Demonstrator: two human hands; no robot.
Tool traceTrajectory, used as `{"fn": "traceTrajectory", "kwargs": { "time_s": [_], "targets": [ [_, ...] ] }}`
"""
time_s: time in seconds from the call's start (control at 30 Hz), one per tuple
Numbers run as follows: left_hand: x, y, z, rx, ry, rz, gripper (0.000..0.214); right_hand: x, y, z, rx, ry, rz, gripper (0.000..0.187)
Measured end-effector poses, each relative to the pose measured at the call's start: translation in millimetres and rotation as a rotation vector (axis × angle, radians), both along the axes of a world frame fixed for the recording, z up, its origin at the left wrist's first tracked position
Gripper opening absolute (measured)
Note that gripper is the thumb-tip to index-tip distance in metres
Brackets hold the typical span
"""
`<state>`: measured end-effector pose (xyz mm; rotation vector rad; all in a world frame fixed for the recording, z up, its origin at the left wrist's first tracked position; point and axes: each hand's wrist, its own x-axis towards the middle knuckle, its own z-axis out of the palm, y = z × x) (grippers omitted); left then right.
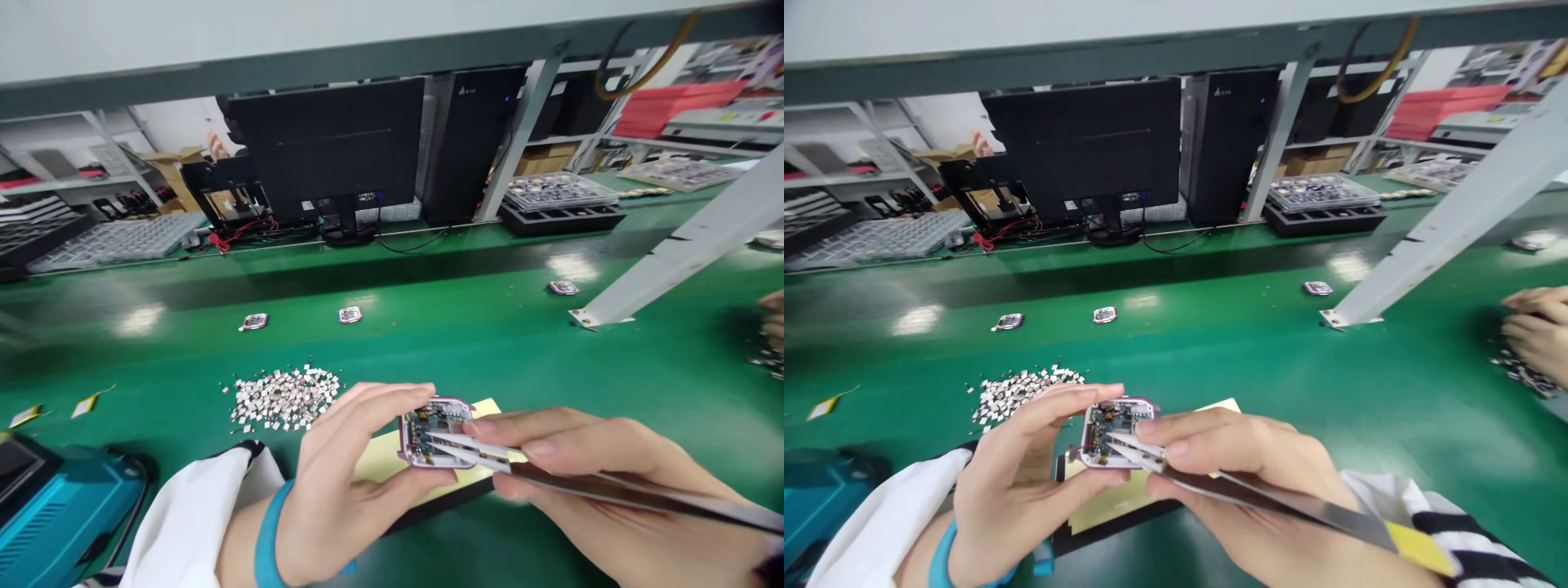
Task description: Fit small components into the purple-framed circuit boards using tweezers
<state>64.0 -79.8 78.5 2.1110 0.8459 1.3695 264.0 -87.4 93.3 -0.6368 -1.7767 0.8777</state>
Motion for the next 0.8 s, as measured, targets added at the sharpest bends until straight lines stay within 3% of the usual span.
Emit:
{"fn": "traceTrajectory", "kwargs": {
  "time_s": [0.13, 0.37, 0.57, 0.8],
  "targets": [
    [-0.1, -2.0, 0.6, 0.022, -0.070, -0.046, 0.046, -2.8, -2.6, 3.6, -0.055, 0.095, -0.053, 0.030],
    [-0.5, -4.5, 8.2, 0.091, 0.007, -0.002, 0.027, 1.2, -4.7, 4.8, -0.116, 0.036, 0.080, 0.039],
    [0.1, -3.0, 11.2, 0.087, 0.014, -0.134, 0.009, 2.0, -11.2, -6.8, -0.061, 0.031, -0.048, 0.040],
    [-4.9, -0.2, 18.5, 0.086, 0.062, -0.203, 0.013, 1.5, -8.0, 1.0, -0.133, 0.140, 0.094, 0.039]
  ]
}}
